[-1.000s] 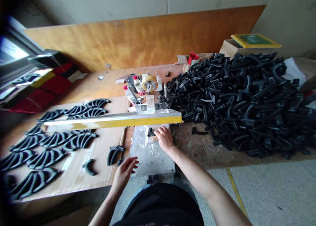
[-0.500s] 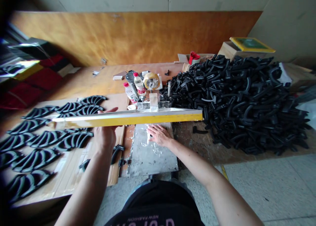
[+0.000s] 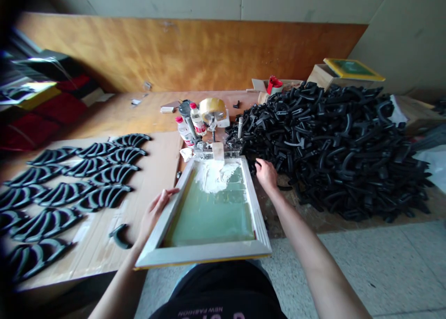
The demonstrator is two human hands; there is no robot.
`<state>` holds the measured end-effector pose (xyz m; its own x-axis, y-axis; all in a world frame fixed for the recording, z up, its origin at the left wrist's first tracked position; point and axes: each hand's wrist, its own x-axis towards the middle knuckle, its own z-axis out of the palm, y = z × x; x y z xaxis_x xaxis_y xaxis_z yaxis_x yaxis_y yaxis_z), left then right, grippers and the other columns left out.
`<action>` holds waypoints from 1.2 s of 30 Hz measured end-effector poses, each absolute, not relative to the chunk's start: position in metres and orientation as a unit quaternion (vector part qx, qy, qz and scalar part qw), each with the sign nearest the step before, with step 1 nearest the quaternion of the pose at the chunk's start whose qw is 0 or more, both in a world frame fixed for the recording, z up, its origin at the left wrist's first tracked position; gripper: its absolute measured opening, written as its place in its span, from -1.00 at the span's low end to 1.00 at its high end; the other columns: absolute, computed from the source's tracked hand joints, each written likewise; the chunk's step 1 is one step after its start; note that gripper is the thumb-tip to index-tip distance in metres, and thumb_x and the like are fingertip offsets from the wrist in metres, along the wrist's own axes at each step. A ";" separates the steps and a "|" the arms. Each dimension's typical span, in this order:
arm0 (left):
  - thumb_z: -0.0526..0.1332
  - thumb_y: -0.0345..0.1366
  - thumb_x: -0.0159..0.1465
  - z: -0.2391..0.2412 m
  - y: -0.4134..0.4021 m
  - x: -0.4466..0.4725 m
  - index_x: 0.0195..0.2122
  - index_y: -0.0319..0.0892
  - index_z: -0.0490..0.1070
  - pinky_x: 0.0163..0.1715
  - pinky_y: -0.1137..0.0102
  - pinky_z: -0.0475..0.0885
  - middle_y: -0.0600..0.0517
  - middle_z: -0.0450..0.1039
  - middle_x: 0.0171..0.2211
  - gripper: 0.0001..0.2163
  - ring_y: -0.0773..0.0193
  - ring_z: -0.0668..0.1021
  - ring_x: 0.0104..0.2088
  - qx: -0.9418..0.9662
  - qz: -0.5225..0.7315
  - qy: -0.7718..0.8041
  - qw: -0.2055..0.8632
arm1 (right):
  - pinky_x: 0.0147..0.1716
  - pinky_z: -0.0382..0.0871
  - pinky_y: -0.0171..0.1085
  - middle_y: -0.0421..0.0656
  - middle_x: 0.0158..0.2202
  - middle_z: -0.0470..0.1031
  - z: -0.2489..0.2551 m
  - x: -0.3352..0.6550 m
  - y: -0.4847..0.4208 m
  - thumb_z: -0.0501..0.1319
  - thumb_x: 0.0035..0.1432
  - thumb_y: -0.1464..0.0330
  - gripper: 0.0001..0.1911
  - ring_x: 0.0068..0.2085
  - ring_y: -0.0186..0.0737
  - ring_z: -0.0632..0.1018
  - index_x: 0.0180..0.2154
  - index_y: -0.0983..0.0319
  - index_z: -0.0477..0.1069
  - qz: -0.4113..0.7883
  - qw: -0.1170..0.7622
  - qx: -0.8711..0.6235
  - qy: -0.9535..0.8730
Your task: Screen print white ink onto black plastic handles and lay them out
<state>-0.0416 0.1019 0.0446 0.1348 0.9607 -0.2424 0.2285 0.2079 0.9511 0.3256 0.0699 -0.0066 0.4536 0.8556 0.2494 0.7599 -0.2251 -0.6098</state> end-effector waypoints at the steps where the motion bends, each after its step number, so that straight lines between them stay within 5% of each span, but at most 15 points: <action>1: 0.18 0.22 0.12 0.034 0.098 -0.045 -0.07 -0.17 0.52 -0.43 0.43 0.39 0.00 0.54 -0.29 -0.42 0.23 0.52 -0.35 0.530 0.319 0.565 0.546 | 0.15 0.28 0.04 0.00 0.06 0.44 0.001 0.323 0.078 0.10 0.31 0.33 -0.66 0.10 -0.01 0.42 0.09 0.19 0.39 0.046 0.353 -0.768 -0.532; 6: 0.26 0.15 0.07 -0.019 0.093 -0.043 0.26 -0.14 0.22 -0.42 0.43 0.39 0.03 0.55 -0.33 -0.22 0.24 0.54 -0.40 0.519 0.283 0.571 0.570 | 0.21 0.19 -0.05 0.03 0.22 0.27 0.024 0.266 0.133 0.25 0.18 0.40 -0.42 0.22 0.00 0.28 0.21 0.26 0.22 0.011 0.270 -0.665 -0.696; 10: 0.22 0.15 0.10 -0.039 0.096 -0.041 0.20 -0.16 0.30 -0.39 0.41 0.40 0.01 0.55 -0.31 -0.29 0.23 0.56 -0.36 0.538 0.278 0.576 0.549 | -0.08 0.35 -0.22 -0.04 -0.07 0.51 0.022 0.242 0.152 0.25 0.19 0.37 -0.57 -0.05 -0.08 0.50 0.09 0.23 0.29 0.065 0.156 -0.698 -0.696; 15: 0.23 0.15 0.10 -0.044 0.097 -0.042 0.14 -0.19 0.36 -0.31 0.36 0.44 -0.05 0.57 -0.25 -0.33 0.16 0.58 -0.28 0.545 0.278 0.579 0.540 | -0.18 0.33 -0.30 -0.05 -0.15 0.52 0.022 0.246 0.147 0.20 0.17 0.39 -0.86 -0.12 -0.13 0.51 -0.19 0.24 0.42 0.030 0.102 -0.693 -0.713; 22: 0.22 0.13 0.11 -0.042 0.097 -0.041 0.13 -0.19 0.36 -0.28 0.34 0.44 -0.04 0.57 -0.26 -0.35 0.15 0.57 -0.27 0.550 0.274 0.584 0.530 | -0.11 0.31 -0.21 -0.02 -0.20 0.49 0.009 0.220 0.120 0.14 0.16 0.49 -0.87 -0.09 -0.07 0.43 -0.24 0.25 0.42 0.023 0.113 -0.657 -0.745; 31: 0.22 0.12 0.13 -0.045 0.097 -0.042 0.15 -0.22 0.33 -0.24 0.34 0.45 -0.09 0.57 -0.20 -0.34 0.13 0.58 -0.19 0.531 0.283 0.576 0.552 | -0.29 0.26 -0.31 -0.19 -0.34 0.48 0.030 0.238 0.085 0.21 0.10 0.51 -0.89 -0.22 -0.21 0.45 -0.38 0.19 0.44 0.116 0.118 -0.470 -0.867; 36: 0.24 0.11 0.12 -0.049 0.099 -0.045 0.15 -0.22 0.34 -0.35 0.40 0.43 -0.05 0.57 -0.27 -0.34 0.19 0.58 -0.31 0.531 0.280 0.569 0.562 | -0.20 0.28 -0.27 -0.11 -0.21 0.49 0.012 0.230 0.084 0.16 0.16 0.53 -0.82 -0.14 -0.16 0.44 -0.23 0.22 0.49 0.045 0.159 -0.536 -0.828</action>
